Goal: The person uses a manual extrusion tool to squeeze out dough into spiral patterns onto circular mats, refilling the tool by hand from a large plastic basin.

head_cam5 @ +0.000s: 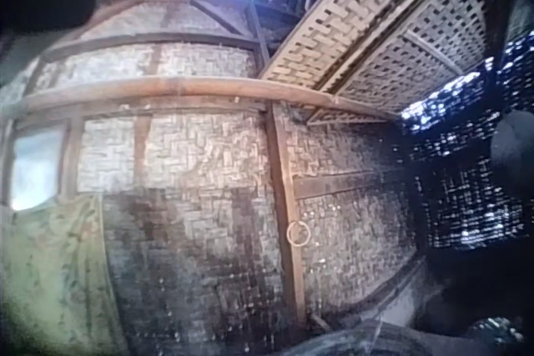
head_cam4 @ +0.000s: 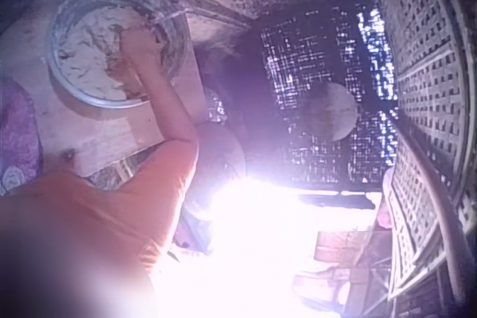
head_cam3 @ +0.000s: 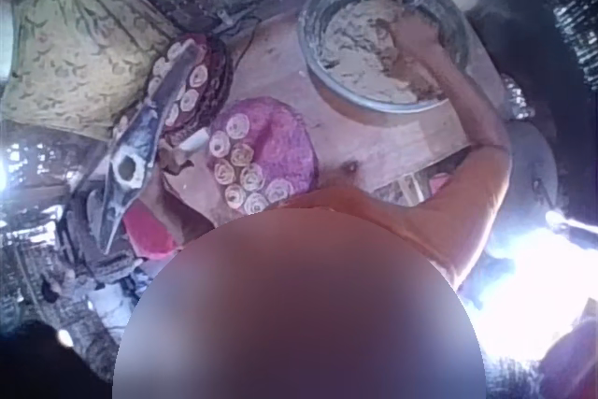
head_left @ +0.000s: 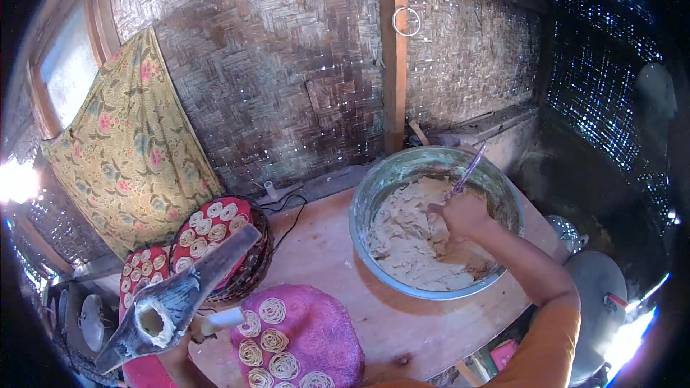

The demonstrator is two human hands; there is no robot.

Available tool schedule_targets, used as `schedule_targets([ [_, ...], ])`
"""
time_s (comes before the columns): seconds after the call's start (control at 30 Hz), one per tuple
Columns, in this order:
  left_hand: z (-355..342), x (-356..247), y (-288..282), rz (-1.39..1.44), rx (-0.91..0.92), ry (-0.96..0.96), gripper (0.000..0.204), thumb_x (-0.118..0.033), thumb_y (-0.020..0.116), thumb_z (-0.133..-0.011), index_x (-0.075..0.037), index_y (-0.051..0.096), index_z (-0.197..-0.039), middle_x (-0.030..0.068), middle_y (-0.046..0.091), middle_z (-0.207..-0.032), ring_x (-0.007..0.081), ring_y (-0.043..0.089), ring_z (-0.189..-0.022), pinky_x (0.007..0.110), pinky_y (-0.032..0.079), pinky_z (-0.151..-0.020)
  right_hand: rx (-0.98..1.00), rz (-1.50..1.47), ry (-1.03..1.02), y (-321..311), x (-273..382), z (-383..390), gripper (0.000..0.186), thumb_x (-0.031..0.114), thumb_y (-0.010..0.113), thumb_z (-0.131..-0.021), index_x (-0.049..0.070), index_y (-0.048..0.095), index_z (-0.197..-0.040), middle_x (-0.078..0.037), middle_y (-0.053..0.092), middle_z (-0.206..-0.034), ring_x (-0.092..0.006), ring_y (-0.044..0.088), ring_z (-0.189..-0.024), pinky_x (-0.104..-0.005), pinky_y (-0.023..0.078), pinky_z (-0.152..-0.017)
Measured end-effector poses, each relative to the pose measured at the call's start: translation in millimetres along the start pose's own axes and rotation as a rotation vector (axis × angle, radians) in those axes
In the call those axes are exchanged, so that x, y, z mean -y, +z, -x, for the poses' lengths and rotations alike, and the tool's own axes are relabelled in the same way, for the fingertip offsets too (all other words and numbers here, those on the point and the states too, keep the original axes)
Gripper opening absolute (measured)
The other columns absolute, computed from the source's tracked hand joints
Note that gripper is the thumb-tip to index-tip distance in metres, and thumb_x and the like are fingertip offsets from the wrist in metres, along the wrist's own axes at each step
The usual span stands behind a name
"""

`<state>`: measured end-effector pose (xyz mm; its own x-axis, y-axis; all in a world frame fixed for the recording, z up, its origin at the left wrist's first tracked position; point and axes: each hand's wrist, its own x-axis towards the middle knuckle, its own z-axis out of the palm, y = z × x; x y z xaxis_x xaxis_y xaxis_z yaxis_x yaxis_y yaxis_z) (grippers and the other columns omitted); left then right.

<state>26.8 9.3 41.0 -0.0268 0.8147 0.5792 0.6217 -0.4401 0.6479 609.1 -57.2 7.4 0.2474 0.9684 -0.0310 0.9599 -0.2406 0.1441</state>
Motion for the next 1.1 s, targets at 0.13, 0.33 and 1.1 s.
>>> schedule_targets([
  [0.13, 4, -1, -9, -0.012, 0.001, -0.018, 0.043, -0.020, 0.068, -0.075, -0.001, 0.055, -0.111, 0.0097, 0.060, -0.109, 0.0240, 0.055, -0.100, 0.036, 0.041, -0.091, 0.063, -0.102, -0.206, 29, 0, -24, 0.038, 0.021, 0.057, -0.080, 0.024, 0.059, -0.118, -0.015, 0.064, -0.079, -0.0333, 0.064, -0.077, -0.0475, 0.050, -0.066],
  [0.33, 2, -15, 2, 0.018, 0.058, 0.003, 0.043, -0.020, 0.068, -0.074, -0.002, 0.055, -0.111, 0.0091, 0.060, -0.109, 0.0236, 0.056, -0.099, 0.036, 0.042, -0.090, 0.185, -0.501, -0.328, 55, -4, 12, 0.040, 0.018, 0.055, -0.081, 0.014, 0.057, -0.120, -0.021, 0.064, -0.095, -0.0352, 0.063, -0.087, -0.0437, 0.049, -0.076],
  [1.1, -11, -112, 78, 0.262, 0.488, 0.297, 0.044, -0.017, 0.070, -0.071, -0.004, 0.056, -0.110, 0.0071, 0.061, -0.106, 0.0219, 0.058, -0.096, 0.035, 0.045, -0.086, 0.194, -0.540, -0.170, 61, 8, 28, 0.030, 0.028, 0.053, -0.088, 0.019, 0.062, -0.115, -0.017, 0.065, -0.101, -0.0325, 0.062, -0.093, -0.0406, 0.048, -0.082],
])
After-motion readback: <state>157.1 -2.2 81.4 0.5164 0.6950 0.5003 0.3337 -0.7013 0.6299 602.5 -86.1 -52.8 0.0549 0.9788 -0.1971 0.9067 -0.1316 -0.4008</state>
